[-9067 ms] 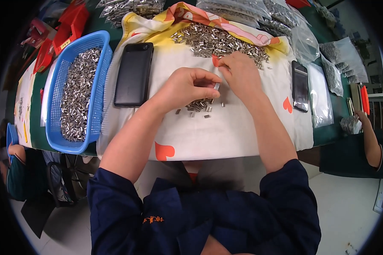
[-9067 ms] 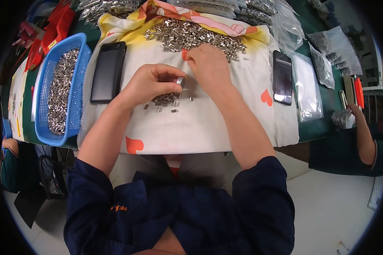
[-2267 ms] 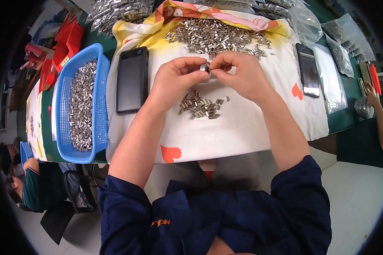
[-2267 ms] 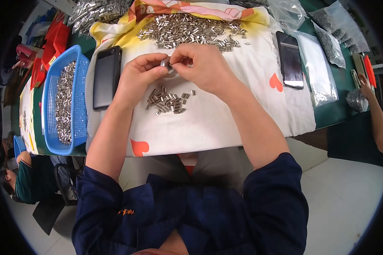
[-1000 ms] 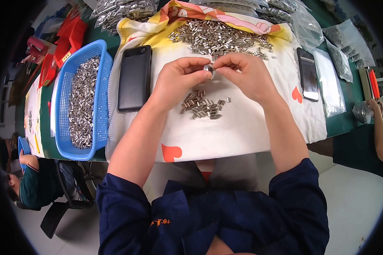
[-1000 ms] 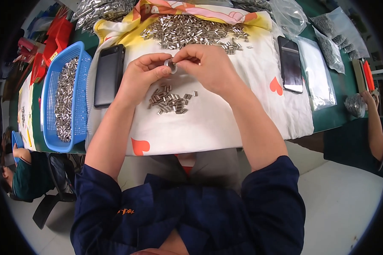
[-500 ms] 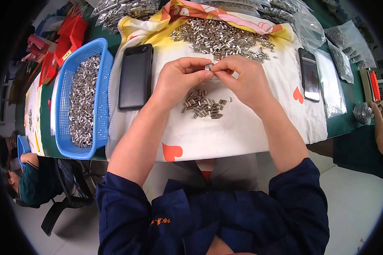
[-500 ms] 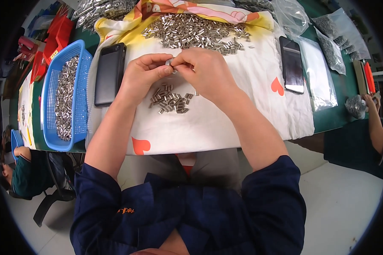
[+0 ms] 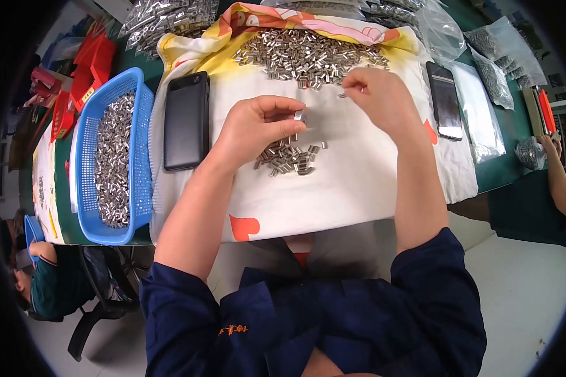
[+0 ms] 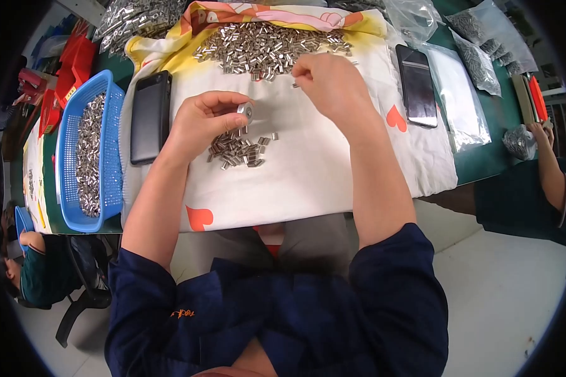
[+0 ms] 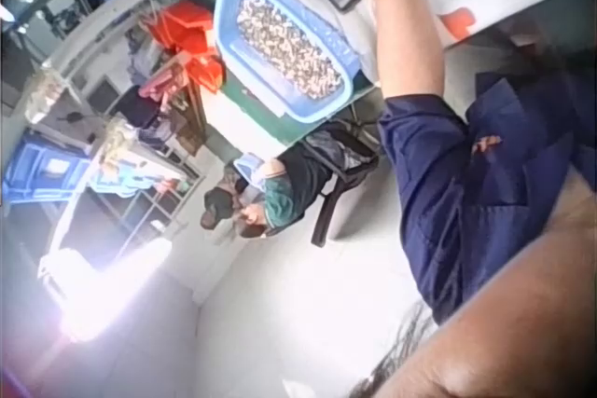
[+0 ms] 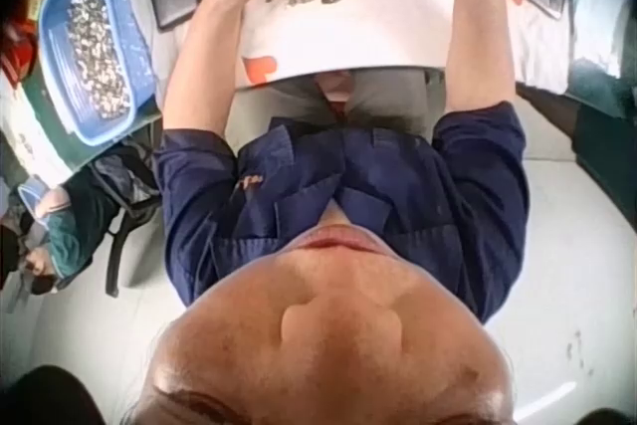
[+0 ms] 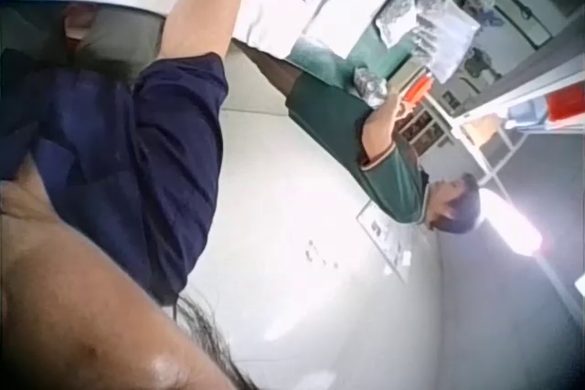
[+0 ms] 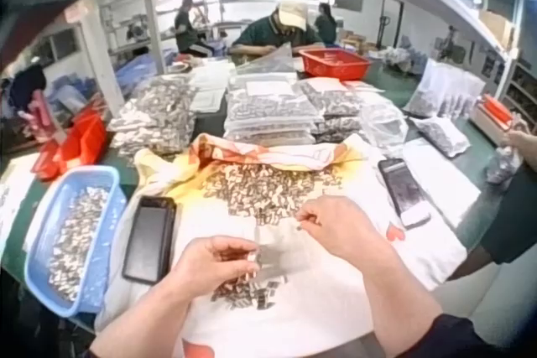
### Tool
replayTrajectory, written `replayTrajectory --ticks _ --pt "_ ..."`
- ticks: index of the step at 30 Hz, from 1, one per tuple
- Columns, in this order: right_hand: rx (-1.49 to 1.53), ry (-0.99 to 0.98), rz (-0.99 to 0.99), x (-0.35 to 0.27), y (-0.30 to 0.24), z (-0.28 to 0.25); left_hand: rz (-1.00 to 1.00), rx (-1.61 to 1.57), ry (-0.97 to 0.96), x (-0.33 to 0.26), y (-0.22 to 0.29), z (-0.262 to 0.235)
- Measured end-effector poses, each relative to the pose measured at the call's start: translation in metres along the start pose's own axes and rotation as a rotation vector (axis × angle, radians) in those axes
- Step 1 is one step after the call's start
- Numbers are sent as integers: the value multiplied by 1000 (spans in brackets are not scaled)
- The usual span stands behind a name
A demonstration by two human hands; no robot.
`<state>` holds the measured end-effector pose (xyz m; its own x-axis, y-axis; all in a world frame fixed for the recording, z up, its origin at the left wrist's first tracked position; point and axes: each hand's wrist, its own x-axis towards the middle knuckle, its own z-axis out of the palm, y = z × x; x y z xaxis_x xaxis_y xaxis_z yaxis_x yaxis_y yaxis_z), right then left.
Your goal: Manually assembling small metal hardware components at a factory workstation.
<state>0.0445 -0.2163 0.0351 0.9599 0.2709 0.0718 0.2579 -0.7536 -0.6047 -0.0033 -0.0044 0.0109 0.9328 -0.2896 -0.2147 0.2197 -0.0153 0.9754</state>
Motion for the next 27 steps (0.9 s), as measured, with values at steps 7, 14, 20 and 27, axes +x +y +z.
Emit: replayTrajectory --ticks 7,14,20,27 --pt "-66 -25 -126 0 -9 15 80 -93 15 4 -5 -6" --pt "522 -132 -181 -11 -32 22 102 -220 52 5 -9 -10" --pt "477 -116 -139 -11 -30 24 103 -243 35 7 -9 -7" --pt "461 -83 -169 -13 -33 26 94 -244 41 6 -10 -9"
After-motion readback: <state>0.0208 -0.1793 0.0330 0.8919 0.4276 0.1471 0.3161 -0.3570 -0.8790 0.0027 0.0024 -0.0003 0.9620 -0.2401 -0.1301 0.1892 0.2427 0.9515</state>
